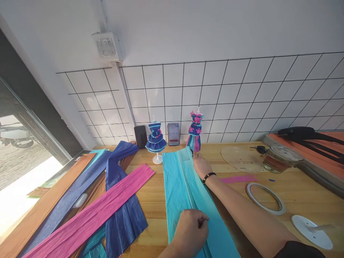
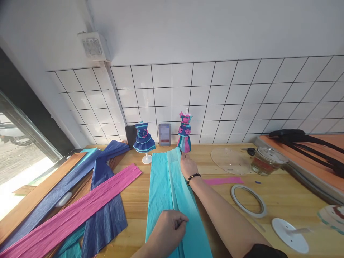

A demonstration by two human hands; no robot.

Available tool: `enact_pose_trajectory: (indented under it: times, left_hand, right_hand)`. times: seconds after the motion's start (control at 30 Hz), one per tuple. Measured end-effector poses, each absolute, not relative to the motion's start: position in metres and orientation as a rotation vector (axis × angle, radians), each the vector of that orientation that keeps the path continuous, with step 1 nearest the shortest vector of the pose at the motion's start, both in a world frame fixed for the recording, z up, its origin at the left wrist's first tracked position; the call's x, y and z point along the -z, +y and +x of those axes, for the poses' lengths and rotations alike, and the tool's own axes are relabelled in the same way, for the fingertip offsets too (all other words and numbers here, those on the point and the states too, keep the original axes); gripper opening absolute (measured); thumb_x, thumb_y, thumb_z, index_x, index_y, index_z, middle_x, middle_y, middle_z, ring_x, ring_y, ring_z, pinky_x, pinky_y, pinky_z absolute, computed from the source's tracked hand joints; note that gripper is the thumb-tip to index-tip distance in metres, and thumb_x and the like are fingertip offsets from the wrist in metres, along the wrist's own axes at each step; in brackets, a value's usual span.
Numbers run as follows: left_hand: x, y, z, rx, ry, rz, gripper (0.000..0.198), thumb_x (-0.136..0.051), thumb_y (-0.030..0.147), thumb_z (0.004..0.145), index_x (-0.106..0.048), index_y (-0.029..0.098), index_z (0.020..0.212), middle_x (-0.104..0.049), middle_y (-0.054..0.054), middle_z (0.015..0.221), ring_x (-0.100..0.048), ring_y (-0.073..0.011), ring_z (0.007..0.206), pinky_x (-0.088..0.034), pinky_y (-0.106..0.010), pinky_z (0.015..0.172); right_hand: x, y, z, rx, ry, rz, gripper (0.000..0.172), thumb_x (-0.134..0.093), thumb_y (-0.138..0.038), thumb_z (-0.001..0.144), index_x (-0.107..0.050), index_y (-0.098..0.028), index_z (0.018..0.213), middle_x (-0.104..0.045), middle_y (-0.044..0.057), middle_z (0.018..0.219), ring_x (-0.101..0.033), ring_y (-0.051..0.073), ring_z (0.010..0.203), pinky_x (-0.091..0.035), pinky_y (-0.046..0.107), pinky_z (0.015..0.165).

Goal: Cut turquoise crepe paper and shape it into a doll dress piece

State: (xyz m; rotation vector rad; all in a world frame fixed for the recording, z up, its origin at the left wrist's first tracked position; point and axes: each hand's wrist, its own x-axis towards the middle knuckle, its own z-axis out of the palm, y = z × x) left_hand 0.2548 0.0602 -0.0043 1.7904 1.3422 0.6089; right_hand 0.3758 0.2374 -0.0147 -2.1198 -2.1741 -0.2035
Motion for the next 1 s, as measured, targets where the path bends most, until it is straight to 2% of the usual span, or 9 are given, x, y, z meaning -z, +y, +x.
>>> enact_pose_trajectory:
  times: [0.3,0.5,1.0]
  left_hand:
    - [0.004,0.059,0.254,-0.610,1.341,1.793,0.030,-0.042,0.013,0.071,-0.072,0.016,0.077,-0.066,-0.002,0.065,-0.058,-0.0139,0.062,-0.043,-0.022,0.063]
    - [0.001,0.060,0.254,-0.566,1.359,1.777,0.033,-0.042,0.012,0.070,-0.072,0.016,0.084,-0.066,-0.001,0.067,-0.056,-0.0129,0.059,-0.043,-0.021,0.060]
    - [0.001,0.061,0.254,-0.534,1.345,1.800,0.034,-0.041,0.010,0.068,-0.072,0.016,0.084,-0.066,-0.001,0.067,-0.057,-0.0134,0.061,-0.044,-0.021,0.063]
  right_hand:
    - [0.011,0.240,0.375,0.187,-2.147,-2.097,0.031,-0.051,-0.030,0.087,-0.050,-0.016,0.115,-0.057,0.007,0.109,-0.059,0.017,0.087,-0.051,0.036,0.072]
    - [0.010,0.243,0.373,0.182,-2.134,-2.099,0.031,-0.051,-0.030,0.087,-0.050,-0.016,0.115,-0.057,0.007,0.109,-0.059,0.017,0.087,-0.051,0.036,0.073]
    - [0.012,0.249,0.370,0.107,-2.157,-2.105,0.031,-0.051,-0.030,0.087,-0.051,-0.016,0.114,-0.056,0.007,0.112,-0.058,0.019,0.092,-0.050,0.038,0.076]
